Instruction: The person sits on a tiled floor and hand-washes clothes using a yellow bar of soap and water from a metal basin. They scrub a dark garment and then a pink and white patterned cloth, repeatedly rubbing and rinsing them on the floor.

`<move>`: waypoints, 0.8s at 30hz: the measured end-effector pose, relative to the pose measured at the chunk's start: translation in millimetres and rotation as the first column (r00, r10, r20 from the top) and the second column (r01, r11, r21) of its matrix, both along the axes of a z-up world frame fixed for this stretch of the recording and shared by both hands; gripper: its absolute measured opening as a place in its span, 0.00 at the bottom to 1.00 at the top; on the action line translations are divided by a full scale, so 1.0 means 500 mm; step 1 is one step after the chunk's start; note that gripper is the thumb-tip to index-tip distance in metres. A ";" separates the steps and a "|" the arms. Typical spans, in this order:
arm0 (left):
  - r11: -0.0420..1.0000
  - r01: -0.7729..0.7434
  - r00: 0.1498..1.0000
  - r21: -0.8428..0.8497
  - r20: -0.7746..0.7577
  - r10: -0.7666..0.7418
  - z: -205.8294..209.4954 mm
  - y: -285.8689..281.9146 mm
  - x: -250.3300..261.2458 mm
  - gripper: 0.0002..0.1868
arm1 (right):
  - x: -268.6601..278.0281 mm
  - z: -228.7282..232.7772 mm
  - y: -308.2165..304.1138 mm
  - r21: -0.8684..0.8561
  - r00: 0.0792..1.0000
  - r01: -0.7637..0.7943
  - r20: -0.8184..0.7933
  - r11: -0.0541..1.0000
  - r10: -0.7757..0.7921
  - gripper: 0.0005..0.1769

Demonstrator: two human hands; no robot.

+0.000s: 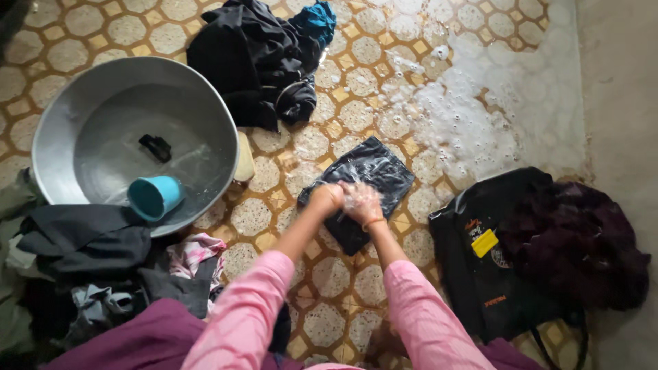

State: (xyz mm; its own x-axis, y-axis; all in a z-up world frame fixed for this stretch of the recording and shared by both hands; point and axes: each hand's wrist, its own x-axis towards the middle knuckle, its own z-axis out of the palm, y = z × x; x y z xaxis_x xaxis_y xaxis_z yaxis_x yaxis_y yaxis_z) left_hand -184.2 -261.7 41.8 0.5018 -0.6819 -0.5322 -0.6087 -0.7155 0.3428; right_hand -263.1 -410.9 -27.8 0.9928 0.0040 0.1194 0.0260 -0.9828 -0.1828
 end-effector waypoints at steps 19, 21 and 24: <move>0.938 -0.340 0.878 -0.068 0.336 0.342 -0.221 0.036 -0.155 0.74 | 0.042 0.020 -0.070 -0.340 0.960 -0.081 0.226 0.937 0.165 0.31; 0.945 -0.223 0.657 -0.239 0.679 0.327 -0.237 0.031 -0.149 0.73 | -0.074 0.034 0.040 -0.043 0.870 -0.403 0.291 0.914 0.397 0.26; 0.935 -0.333 0.942 0.124 0.094 0.323 -0.217 0.038 -0.152 0.77 | 0.033 0.007 -0.067 -0.147 0.932 -0.189 0.284 0.971 0.225 0.23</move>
